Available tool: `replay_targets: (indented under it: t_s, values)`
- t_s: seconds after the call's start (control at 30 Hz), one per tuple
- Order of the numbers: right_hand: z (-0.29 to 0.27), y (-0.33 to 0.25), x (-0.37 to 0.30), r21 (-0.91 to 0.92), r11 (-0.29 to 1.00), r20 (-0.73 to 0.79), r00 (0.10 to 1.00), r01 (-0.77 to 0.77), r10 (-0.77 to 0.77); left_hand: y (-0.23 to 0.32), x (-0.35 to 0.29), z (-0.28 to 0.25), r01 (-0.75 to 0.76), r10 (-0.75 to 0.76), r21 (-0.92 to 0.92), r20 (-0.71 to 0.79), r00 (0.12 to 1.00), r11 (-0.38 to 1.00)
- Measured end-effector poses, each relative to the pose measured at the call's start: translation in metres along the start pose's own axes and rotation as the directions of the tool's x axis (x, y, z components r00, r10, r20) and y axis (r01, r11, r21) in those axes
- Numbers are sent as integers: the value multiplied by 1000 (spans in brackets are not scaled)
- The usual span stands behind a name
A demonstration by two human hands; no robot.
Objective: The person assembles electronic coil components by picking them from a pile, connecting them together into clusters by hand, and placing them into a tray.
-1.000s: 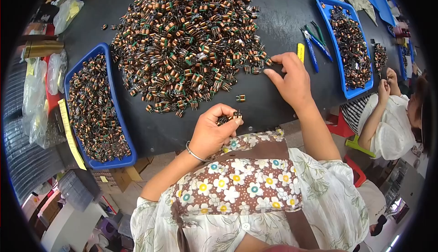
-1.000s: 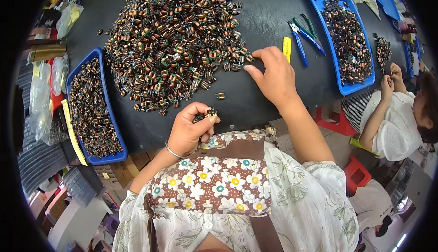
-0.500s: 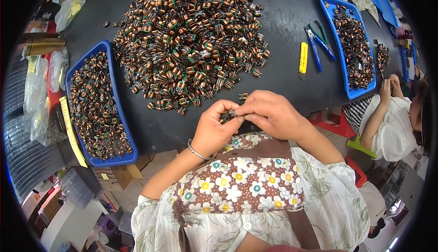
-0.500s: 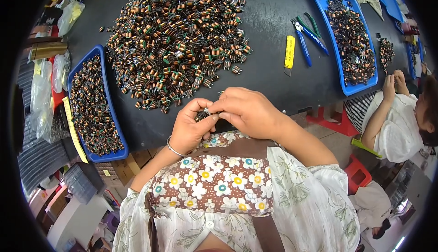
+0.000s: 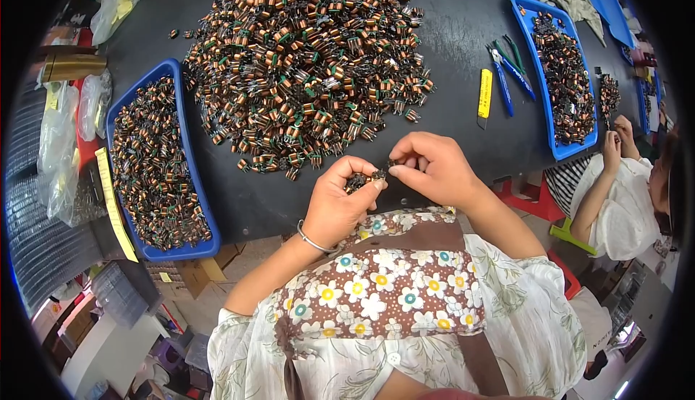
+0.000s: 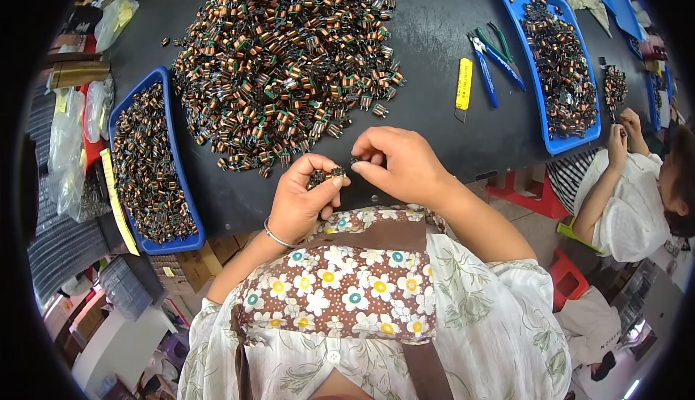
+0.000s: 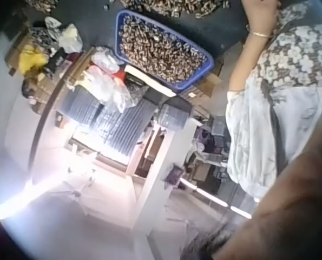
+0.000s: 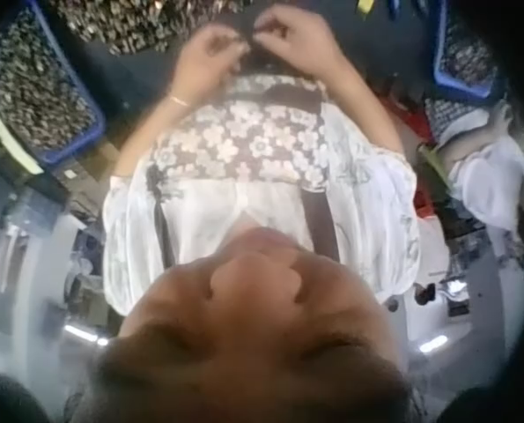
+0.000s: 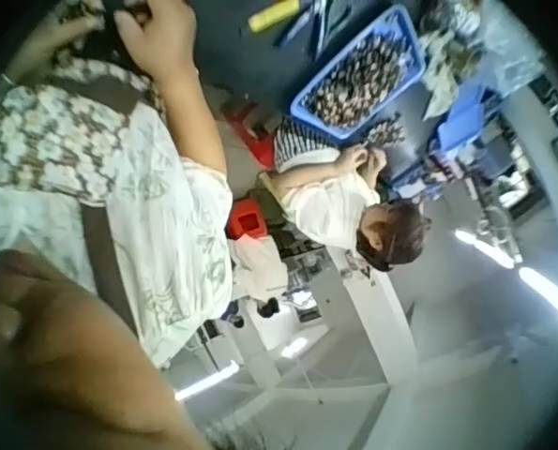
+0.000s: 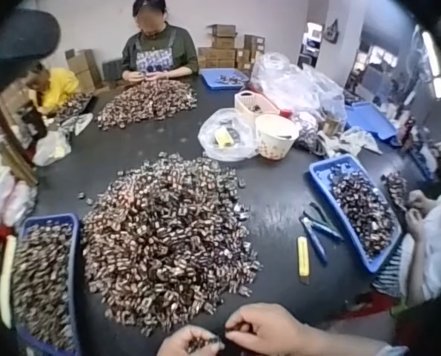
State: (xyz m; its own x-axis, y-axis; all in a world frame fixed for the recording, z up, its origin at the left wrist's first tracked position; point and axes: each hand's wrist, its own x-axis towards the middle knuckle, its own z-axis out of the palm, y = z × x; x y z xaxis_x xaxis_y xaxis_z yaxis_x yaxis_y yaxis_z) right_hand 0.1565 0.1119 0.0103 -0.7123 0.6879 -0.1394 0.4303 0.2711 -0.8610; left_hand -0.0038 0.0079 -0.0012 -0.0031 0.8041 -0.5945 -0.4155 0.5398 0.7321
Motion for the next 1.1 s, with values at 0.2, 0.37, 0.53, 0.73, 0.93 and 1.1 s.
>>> replay_targets:
  t_s: [0.2,0.37,0.53,0.73,0.93,1.1]
  values:
    - [-1,-12,-6,213,977,12,1000,-27,25,6,0,3,19,-20,46,31,999,999]
    - [-10,2,6,-97,956,-124,950,277,-288,3,1,1,8,-9,41,23,1000,999]
    - [-17,26,23,-415,877,-231,904,242,-359,5,0,2,16,-17,22,22,1000,1000]
    - [-14,16,17,-220,959,-154,965,177,-214,4,0,2,4,-4,43,17,1000,999]
    - [-10,2,5,174,978,74,989,114,-129,4,1,-4,69,-54,-125,123,991,990]
    - [-6,1,2,320,947,117,993,-26,-12,-4,1,-15,273,69,-535,533,843,799]
